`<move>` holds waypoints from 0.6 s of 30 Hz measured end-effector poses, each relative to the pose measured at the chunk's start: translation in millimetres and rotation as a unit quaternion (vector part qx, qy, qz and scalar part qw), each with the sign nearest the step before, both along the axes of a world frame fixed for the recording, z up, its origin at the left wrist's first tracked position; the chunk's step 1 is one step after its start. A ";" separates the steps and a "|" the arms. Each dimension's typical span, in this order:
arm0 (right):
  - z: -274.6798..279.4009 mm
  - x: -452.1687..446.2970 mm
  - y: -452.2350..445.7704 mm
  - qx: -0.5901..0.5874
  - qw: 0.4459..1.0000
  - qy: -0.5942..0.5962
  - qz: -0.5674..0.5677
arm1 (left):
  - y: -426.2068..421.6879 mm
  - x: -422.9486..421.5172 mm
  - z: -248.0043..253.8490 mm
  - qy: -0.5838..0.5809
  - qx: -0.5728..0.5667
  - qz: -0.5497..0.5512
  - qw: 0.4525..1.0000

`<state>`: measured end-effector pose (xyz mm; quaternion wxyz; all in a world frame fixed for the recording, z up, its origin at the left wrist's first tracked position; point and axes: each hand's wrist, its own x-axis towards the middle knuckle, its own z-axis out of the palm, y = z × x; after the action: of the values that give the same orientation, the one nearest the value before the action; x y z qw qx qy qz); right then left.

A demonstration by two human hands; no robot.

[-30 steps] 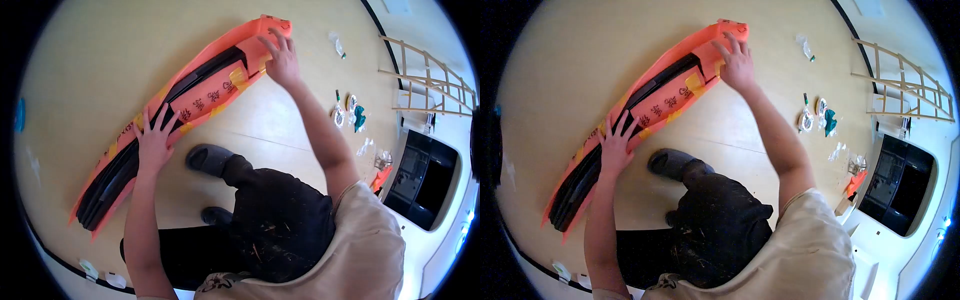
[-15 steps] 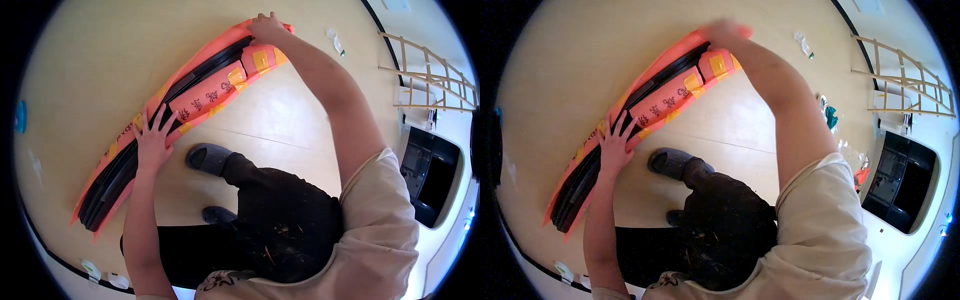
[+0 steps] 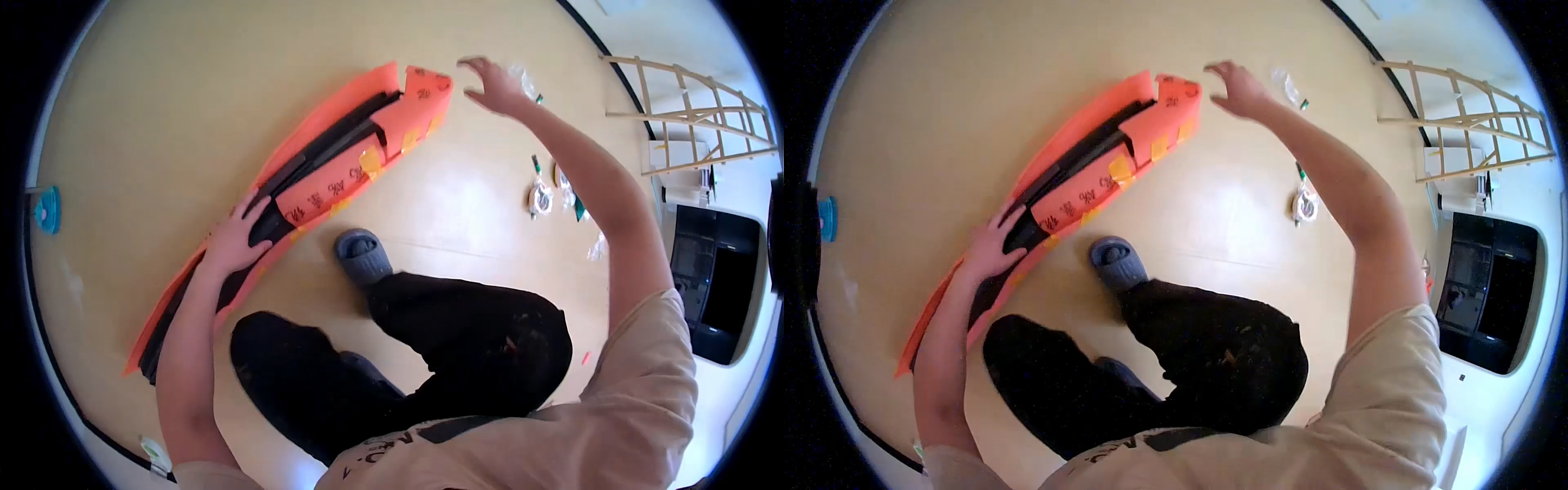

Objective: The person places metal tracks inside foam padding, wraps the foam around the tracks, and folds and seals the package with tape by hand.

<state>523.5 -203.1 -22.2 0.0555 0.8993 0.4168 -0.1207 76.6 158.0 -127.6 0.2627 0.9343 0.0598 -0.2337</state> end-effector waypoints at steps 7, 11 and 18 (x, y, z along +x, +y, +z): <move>5.7 -65.9 -42.7 0.124 0.986 0.106 -0.028 | -11.3 0.0 -23.9 0.015 0.070 -0.019 0.997; -38.2 8.3 11.1 0.201 0.969 0.102 -0.099 | -9.7 16.0 -7.1 0.024 0.077 -0.022 0.997; -211.9 47.8 37.3 0.386 0.572 0.696 -0.198 | -0.6 66.7 0.9 0.147 0.116 -0.061 0.980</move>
<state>571.3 -165.8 -234.1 -0.6294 0.5344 0.1459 -0.5450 143.3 157.4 -126.7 0.1258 0.9157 0.0672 -0.3758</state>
